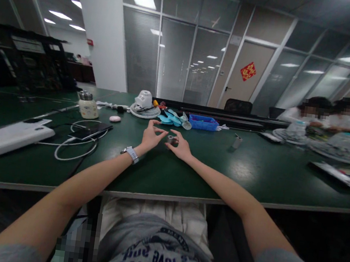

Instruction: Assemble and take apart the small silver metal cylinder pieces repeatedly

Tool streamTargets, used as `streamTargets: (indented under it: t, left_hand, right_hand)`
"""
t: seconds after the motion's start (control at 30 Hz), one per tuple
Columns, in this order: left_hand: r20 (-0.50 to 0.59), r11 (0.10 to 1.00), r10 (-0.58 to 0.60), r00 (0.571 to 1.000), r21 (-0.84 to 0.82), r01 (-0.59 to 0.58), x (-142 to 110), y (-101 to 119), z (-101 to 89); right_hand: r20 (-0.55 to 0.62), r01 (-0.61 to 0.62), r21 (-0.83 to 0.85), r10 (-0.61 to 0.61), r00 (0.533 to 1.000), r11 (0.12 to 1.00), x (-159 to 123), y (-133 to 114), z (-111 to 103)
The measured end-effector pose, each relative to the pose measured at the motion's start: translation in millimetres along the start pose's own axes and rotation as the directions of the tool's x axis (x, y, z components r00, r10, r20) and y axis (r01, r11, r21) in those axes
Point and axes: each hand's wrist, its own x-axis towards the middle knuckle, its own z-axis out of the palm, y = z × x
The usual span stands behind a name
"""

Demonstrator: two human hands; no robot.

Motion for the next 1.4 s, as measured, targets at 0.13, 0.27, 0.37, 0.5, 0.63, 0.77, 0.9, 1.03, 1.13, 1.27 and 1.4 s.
streamTargets:
  t: [0.13, 0.27, 0.37, 0.5, 0.63, 0.77, 0.9, 1.03, 1.13, 1.27, 1.4]
  left_hand:
    - [0.139, 0.971, -0.214, 0.967, 0.135, 0.196, -2, -21, -11.4]
    - [0.237, 0.944, -0.301, 0.924, 0.212, 0.253, -3, -25, -13.9]
    - [0.233, 0.944, -0.297, 0.926, 0.215, 0.249, -3, -22, -12.6]
    - [0.153, 0.937, -0.323, 0.934, 0.191, 0.293, -1, -23, -10.6]
    - [0.132, 0.940, -0.322, 0.937, 0.158, 0.301, 2, -28, -8.7]
    - [0.137, 0.947, -0.304, 0.943, 0.153, 0.283, 2, -31, -8.1]
    - [0.134, 0.947, -0.301, 0.944, 0.160, 0.279, 2, -31, -8.4]
    - [0.117, 0.938, -0.319, 0.940, 0.177, 0.297, 3, -31, -8.5]
    - [0.079, 0.932, -0.334, 0.939, 0.174, 0.317, 3, -29, -8.2]
    - [-0.003, 0.924, -0.358, 0.934, 0.142, 0.355, 3, -29, -8.7]
    - [-0.070, 0.908, -0.391, 0.918, 0.129, 0.397, 3, -31, -10.7]
  right_hand:
    - [0.029, -0.001, -0.040, 0.002, 1.000, 0.999, -3, 1, 1]
    - [0.042, 0.031, -0.081, -0.027, 0.999, 0.996, -1, 1, -5]
    - [-0.057, -0.014, -0.197, 0.002, 0.998, 0.980, 7, 9, -31]
    - [-0.393, -0.242, -0.424, 0.063, 0.918, 0.873, 13, 40, -101]
    - [-0.687, -0.589, -0.465, 0.151, 0.711, 0.661, -2, 81, -175]
    - [-0.825, -0.778, -0.307, 0.255, 0.504, 0.548, -26, 108, -215]
    - [-0.827, -0.859, -0.201, 0.389, 0.406, 0.470, -40, 119, -221]
    - [-0.801, -0.882, -0.160, 0.464, 0.378, 0.443, -43, 122, -218]
    - [-0.861, -0.860, -0.195, 0.337, 0.381, 0.472, -35, 114, -215]
    - [-0.791, -0.597, -0.479, -0.021, 0.612, 0.644, -9, 76, -185]
    - [-0.219, 0.009, -0.576, -0.165, 0.962, 0.818, 12, 22, -106]
